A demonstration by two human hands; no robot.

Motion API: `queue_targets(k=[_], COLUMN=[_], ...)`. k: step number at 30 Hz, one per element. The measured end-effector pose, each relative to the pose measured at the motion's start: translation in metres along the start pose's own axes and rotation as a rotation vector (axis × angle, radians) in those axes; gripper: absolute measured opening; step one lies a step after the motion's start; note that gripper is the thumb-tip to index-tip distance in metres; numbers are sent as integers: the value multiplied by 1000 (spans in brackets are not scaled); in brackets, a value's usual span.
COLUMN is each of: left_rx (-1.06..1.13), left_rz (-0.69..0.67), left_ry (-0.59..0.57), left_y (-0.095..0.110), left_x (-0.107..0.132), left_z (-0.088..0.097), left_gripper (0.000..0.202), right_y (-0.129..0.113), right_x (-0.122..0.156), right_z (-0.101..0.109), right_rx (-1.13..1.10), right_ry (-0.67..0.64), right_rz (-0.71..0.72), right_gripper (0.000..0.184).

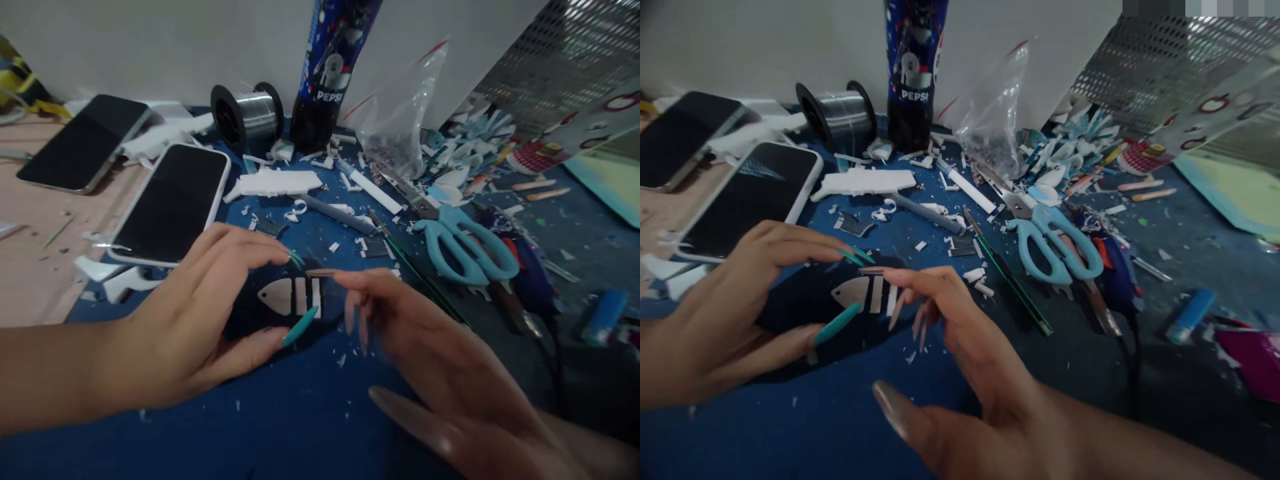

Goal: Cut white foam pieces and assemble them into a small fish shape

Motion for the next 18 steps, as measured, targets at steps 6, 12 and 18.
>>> queue_targets(k=[6,12,18], left_rx=[157,196,225], left_rz=[-23,-74,-46], left_ry=[3,2,-20], left_y=[4,9,8], left_x=[0,1,1], left_z=[0,0,2], left_gripper=[27,13,16], right_y=[0,-15,-14], right_x=[0,4,5], right_z=[-13,-20,-24], right_rx=[-269,-270,-324], right_ry=[-126,-115,-114], right_rz=[-141,-146,-116], right_gripper=[54,52,59])
Point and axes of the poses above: each hand's wrist, its own x-axis away from the middle knuckle, its own z-axis out of the back of the hand, y = z × x, the point moved 4 cm from there along -x, towards the middle knuckle, and after that the axes turned 4 degrees about x, right-handed, at the moved point
